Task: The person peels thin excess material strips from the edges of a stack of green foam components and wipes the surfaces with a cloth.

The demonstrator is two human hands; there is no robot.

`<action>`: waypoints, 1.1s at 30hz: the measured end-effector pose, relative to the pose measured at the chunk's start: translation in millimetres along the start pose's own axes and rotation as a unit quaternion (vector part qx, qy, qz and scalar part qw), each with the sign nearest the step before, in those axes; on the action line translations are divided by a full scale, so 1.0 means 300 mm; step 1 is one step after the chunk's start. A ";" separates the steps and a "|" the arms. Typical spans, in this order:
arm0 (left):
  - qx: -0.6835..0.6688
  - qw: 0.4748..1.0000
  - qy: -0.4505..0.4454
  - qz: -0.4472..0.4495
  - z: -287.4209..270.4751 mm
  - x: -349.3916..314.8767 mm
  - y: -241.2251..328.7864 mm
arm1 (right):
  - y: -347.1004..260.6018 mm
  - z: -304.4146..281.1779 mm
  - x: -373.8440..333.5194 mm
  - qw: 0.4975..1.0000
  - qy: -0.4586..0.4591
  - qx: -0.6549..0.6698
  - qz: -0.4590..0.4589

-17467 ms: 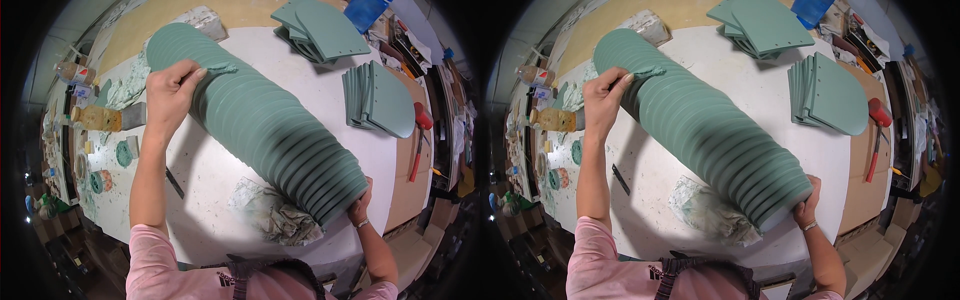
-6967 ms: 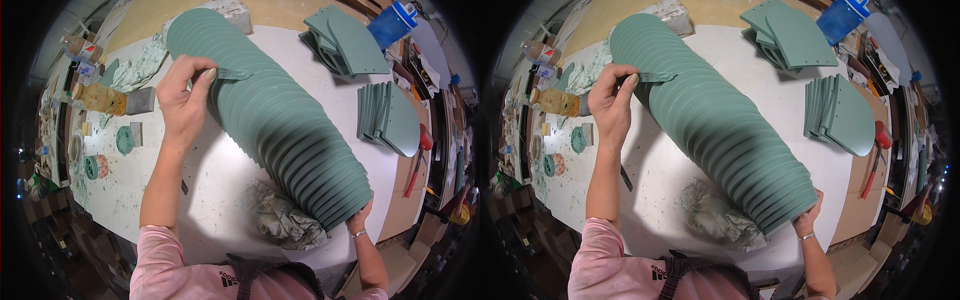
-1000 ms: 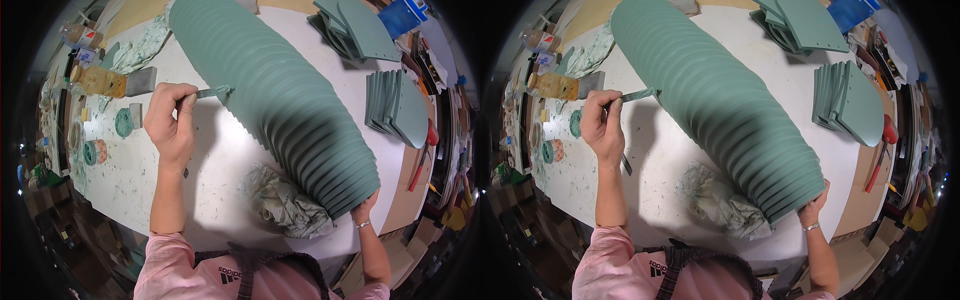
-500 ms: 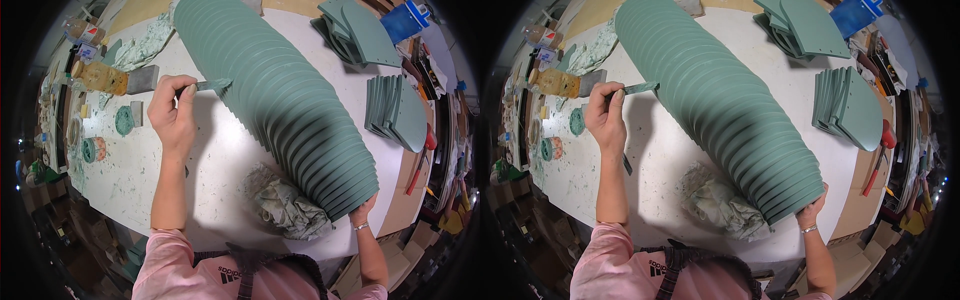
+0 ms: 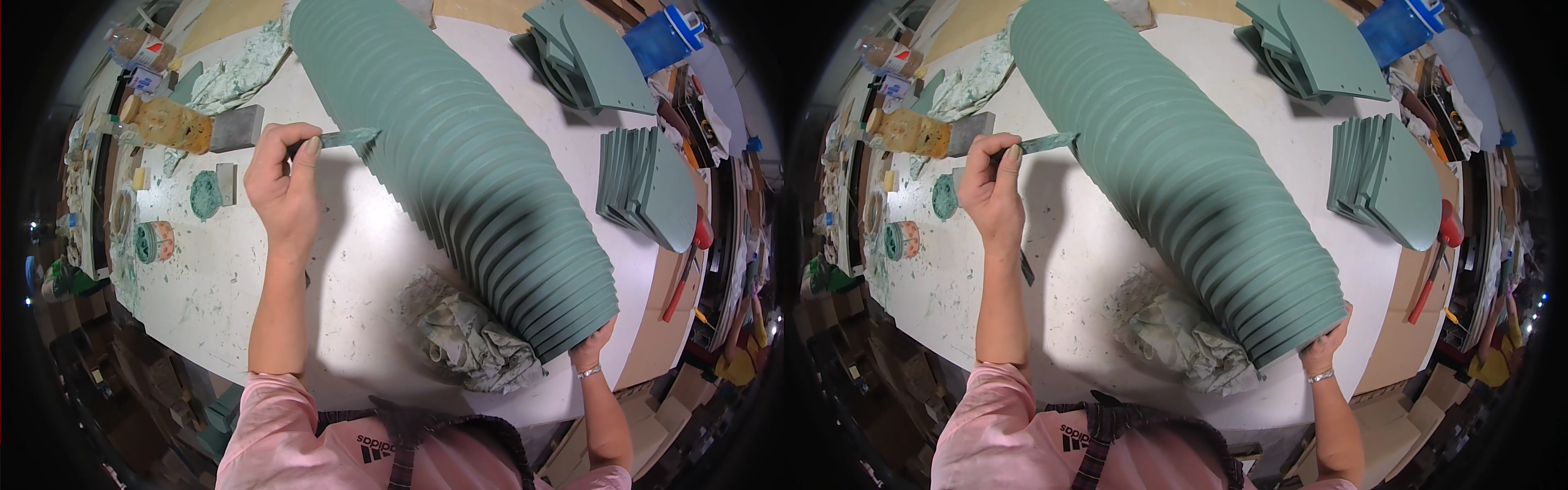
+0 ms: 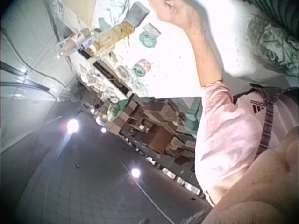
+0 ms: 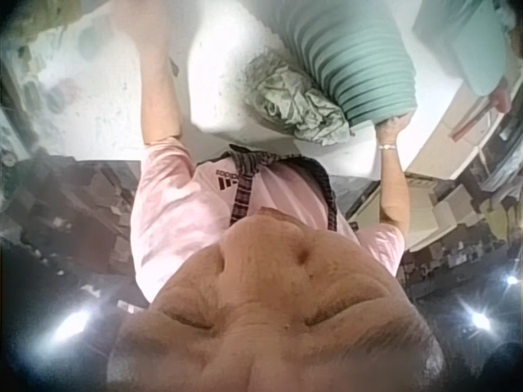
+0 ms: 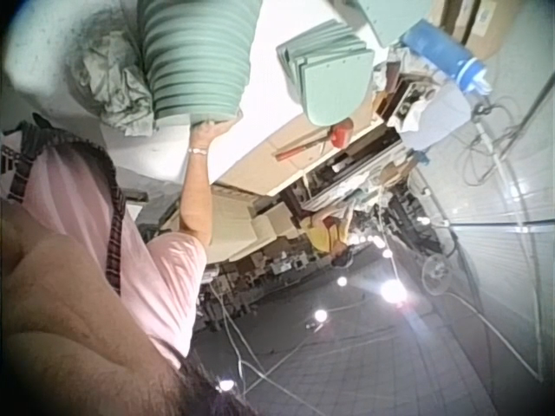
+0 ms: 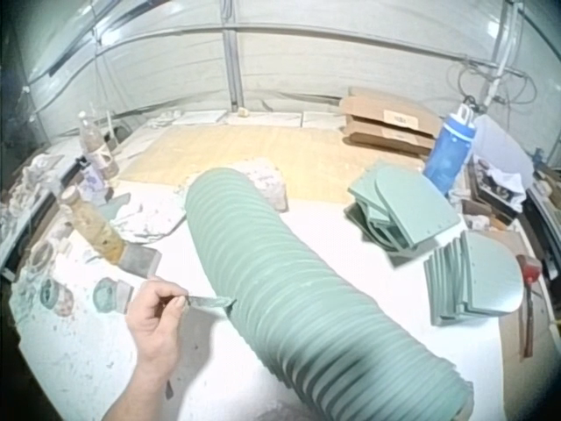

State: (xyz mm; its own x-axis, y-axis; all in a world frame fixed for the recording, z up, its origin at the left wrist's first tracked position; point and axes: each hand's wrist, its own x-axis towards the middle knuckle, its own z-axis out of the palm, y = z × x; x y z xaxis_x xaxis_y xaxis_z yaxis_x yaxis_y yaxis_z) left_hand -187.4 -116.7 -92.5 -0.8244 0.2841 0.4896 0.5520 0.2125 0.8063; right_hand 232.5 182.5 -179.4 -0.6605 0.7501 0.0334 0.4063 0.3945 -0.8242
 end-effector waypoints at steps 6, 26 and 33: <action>-0.006 1.000 0.015 0.010 -0.003 0.015 -0.022 | 0.002 0.002 -0.004 1.000 -0.001 0.010 0.006; -0.098 0.991 0.016 -0.084 0.010 0.019 -0.025 | -0.004 0.013 0.006 0.999 0.007 0.032 0.017; -0.083 0.994 0.034 -0.061 0.024 0.034 -0.020 | -0.013 0.020 0.002 0.999 0.020 0.021 0.014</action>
State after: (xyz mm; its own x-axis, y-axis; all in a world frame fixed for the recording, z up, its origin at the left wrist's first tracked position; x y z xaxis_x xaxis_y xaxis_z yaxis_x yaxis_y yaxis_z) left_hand -198.3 -108.4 -94.7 -0.8938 0.2000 0.4013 0.4236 0.0830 0.9021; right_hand 226.6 178.3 -179.4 -0.6235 0.7812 0.0314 0.3967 0.3507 -0.8483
